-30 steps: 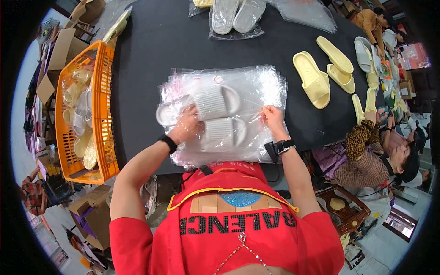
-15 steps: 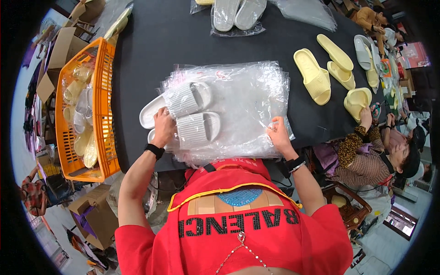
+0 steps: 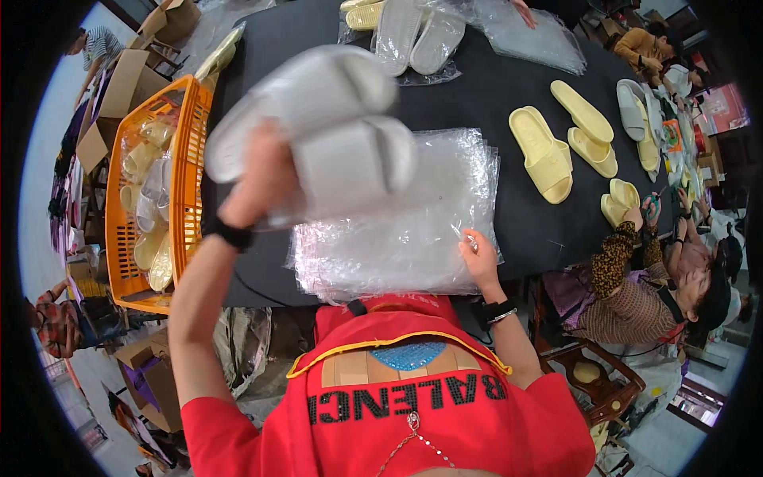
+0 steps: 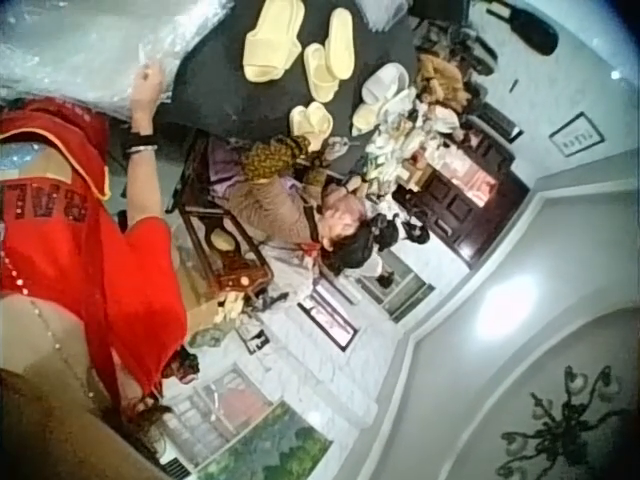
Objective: The recorder is packing various colors of sandals into plastic bags at a communal work table.
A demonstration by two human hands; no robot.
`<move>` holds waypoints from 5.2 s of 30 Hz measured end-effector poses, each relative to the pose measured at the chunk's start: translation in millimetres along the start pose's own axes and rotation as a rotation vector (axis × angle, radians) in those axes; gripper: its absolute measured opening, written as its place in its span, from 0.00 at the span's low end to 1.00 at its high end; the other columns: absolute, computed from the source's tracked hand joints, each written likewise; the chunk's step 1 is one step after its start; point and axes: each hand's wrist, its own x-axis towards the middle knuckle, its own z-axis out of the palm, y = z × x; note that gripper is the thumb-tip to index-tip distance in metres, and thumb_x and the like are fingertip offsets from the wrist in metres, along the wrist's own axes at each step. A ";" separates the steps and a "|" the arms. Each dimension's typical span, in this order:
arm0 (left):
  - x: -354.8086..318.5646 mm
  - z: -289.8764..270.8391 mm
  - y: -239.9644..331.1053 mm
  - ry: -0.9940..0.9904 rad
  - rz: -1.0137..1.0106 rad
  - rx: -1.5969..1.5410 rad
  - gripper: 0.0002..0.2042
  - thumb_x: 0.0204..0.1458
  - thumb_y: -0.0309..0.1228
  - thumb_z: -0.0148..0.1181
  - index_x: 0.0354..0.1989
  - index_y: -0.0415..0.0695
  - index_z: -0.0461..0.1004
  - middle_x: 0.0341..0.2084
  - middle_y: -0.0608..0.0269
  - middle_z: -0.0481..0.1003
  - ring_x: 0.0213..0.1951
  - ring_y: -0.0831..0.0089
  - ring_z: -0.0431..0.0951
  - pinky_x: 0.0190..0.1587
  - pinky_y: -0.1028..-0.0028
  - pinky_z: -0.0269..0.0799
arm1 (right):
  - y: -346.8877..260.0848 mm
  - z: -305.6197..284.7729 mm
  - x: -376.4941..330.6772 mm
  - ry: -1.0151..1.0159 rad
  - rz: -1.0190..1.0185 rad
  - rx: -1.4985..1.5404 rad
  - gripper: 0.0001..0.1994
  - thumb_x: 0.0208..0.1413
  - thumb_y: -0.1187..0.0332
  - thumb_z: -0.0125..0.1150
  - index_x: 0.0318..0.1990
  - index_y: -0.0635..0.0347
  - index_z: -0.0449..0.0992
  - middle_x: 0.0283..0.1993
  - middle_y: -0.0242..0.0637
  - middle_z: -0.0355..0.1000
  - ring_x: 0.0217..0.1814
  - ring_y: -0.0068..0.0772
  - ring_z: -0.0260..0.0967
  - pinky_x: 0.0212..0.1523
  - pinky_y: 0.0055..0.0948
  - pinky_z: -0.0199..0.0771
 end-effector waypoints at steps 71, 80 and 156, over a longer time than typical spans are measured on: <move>55.5 103.5 94.0 -0.138 0.038 -0.112 0.14 0.32 0.21 0.54 0.33 0.39 0.70 0.33 0.58 0.68 0.39 0.58 0.66 0.38 0.61 0.62 | -55.1 -43.8 14.4 -0.204 -0.077 0.060 0.35 0.47 0.57 0.59 0.62 0.53 0.52 0.64 0.48 0.49 0.66 0.47 0.45 0.62 0.46 0.45; 22.8 65.1 178.5 -0.337 0.373 -0.396 0.18 0.32 0.26 0.60 0.38 0.42 0.70 0.39 0.55 0.68 0.44 0.57 0.65 0.43 0.63 0.61 | -85.7 -92.1 17.8 -0.158 -0.146 0.175 0.19 0.43 0.75 0.55 0.46 0.65 0.66 0.42 0.46 0.72 0.46 0.34 0.70 0.44 0.29 0.66; -316.4 53.0 -493.7 -0.355 -1.153 0.779 0.18 0.47 0.29 0.49 0.47 0.61 0.66 0.59 0.62 0.53 0.47 0.59 0.65 0.45 0.57 0.61 | -87.5 114.3 6.8 -0.489 -0.099 -0.624 0.25 0.44 0.74 0.59 0.52 0.66 0.62 0.48 0.48 0.64 0.51 0.43 0.60 0.51 0.35 0.59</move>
